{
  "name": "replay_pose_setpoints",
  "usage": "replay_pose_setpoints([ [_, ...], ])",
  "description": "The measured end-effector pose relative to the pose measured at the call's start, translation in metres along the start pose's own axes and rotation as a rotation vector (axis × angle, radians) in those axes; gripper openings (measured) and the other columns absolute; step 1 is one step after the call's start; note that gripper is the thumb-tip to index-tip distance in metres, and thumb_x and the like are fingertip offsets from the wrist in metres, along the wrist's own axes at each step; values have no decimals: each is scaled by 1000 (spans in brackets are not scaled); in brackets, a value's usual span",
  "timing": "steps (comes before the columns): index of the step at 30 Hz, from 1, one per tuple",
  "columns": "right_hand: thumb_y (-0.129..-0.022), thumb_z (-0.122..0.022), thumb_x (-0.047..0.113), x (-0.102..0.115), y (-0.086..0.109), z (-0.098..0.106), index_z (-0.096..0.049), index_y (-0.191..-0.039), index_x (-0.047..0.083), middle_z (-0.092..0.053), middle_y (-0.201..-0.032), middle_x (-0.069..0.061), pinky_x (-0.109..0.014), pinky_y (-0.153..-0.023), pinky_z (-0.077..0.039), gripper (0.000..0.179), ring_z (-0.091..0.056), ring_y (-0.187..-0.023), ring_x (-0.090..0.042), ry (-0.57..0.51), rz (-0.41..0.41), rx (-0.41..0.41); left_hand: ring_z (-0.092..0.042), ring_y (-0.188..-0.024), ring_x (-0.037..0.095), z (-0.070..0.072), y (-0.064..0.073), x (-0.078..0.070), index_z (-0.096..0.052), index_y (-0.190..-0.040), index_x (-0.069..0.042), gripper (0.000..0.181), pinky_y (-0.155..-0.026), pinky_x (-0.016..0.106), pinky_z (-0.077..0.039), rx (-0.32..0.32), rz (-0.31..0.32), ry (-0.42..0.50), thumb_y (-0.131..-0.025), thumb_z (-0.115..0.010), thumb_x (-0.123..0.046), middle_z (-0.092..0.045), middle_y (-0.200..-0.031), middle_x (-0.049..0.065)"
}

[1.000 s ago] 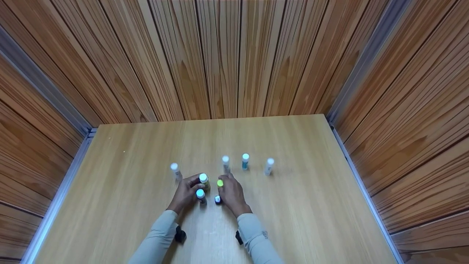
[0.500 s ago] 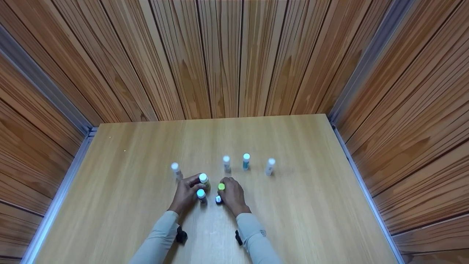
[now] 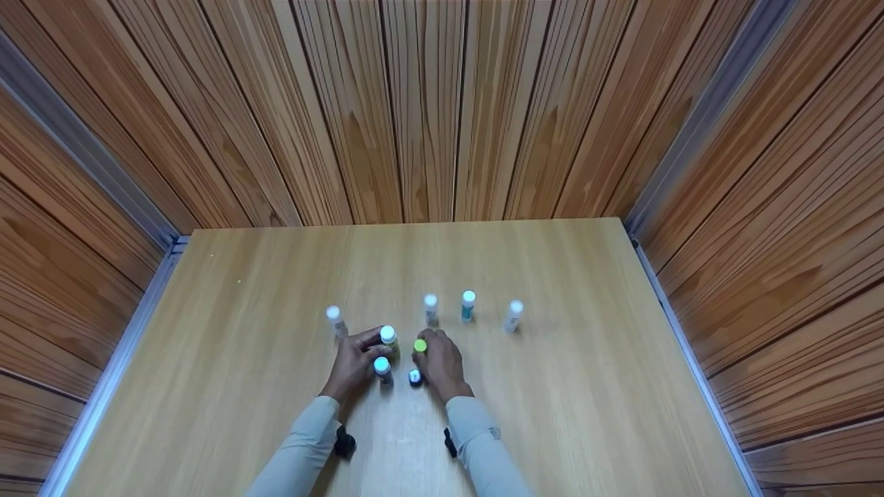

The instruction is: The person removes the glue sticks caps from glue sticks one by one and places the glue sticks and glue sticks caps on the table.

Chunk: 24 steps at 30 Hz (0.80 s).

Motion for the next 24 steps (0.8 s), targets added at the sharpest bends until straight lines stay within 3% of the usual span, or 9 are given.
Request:
replay_pose_setpoints([
  [7,-89,-69,16,-1,2,1,-62,-107,14,-56,-99,0,-37,-84,-49,20,-52,-87,-16,-7,11,-9,-64,-107,14,-5,-1,0,-62,-128,-7,42,-93,34,-51,10,13,0,-86,-71,-11,-65,-121,1],
  [14,-91,-67,24,-3,4,5,-63,-108,12,-55,-96,0,-33,-77,-48,21,-50,-84,-15,-57,41,-21,-63,-107,11,-5,0,0,-65,-125,-16,39,-93,33,-51,1,33,-9,-87,-70,-10,-66,-119,-3],
  [19,-95,-60,30,-5,8,8,-59,-119,4,-58,-104,-7,-39,-87,-50,36,-57,-95,-21,-132,53,-35,-63,-108,13,-1,3,-2,-66,-124,-17,37,-93,33,-51,-10,30,-13,-88,-69,-11,-67,-118,-2],
  [24,-96,-59,33,-9,11,8,-57,-128,3,-61,-111,-9,-41,-94,-49,44,-60,-107,-25,-184,10,-38,-63,-110,18,4,7,-2,-64,-126,-13,40,-93,31,-51,-20,34,6,-86,-70,-14,-66,-121,3],
])
Point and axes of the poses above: each hand's wrist, its own y-axis away from the middle knuckle, its own z-axis out of the back of the hand, x = y × z, the point moved 2 cm from there along -y, towards the middle knuckle
